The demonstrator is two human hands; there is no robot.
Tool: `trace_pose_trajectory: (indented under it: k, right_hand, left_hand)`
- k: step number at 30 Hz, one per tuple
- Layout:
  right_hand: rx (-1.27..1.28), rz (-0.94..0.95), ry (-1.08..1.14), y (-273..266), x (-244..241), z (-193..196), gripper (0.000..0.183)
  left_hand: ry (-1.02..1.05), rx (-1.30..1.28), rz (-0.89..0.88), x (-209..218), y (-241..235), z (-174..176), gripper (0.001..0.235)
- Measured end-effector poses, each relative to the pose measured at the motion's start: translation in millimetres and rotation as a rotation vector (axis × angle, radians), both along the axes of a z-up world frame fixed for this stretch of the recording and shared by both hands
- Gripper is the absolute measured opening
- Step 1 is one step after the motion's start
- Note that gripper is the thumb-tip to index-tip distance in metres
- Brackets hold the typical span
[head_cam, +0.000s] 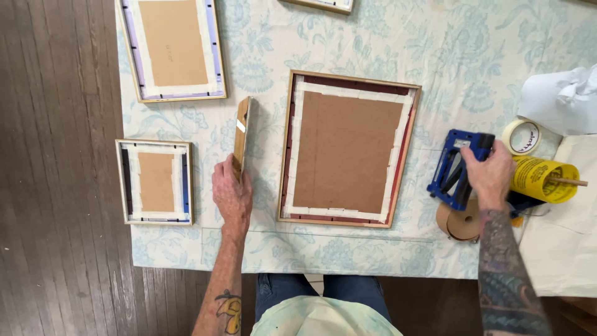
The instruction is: Assembling picture frames by placing backings and securing them with a staple gun
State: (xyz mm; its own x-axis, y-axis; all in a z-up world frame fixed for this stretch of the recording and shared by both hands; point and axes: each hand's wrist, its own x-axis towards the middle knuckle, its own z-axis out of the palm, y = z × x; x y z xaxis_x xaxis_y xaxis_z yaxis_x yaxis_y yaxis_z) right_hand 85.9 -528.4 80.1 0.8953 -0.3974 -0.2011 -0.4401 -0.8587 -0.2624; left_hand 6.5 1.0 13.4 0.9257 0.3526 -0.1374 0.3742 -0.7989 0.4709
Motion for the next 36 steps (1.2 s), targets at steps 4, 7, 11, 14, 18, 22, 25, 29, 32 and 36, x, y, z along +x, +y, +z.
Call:
trace_pose_trajectory:
  k: [4,7,11,14,18,22,25,29,32,36]
  right_hand:
    - [-0.037,0.042,-0.003,-18,6,-12,0.035]
    - [-0.008,0.043,-0.022,9,5,13,0.043]
    - [0.078,0.219,-0.321,72,-17,-10,0.047]
    - [0.364,0.018,-0.093,93,-44,-54,0.051]
    - [0.567,-0.22,-0.011,105,-44,-76,0.06]
    - [0.58,-0.321,0.054,96,-39,-77,0.06]
    - [0.56,-0.314,0.07,88,-38,-93,0.052]
    - [0.463,-0.271,0.138,88,-38,-89,0.056]
    - [0.444,-0.126,0.247,65,-24,-103,0.064]
    - [0.148,0.219,0.144,108,42,-13,0.078]
  left_hand:
    - [0.024,0.111,-0.011,4,-14,-7,0.066]
    - [-0.089,-0.077,-0.151,7,-40,-8,0.046]
    - [0.001,-0.293,-0.056,21,-64,-35,0.049]
    - [0.092,-0.445,0.057,23,-82,-48,0.052]
    - [0.076,-0.359,0.123,24,-90,-58,0.052]
    - [0.087,-0.334,0.154,18,-99,-67,0.048]
    - [0.087,-0.273,0.131,18,-104,-71,0.055]
    - [0.172,-0.206,0.112,27,-109,-55,0.056]
    - [0.186,-0.228,0.012,31,-96,-41,0.066]
    - [0.051,-0.379,0.258,2,-105,23,0.07]
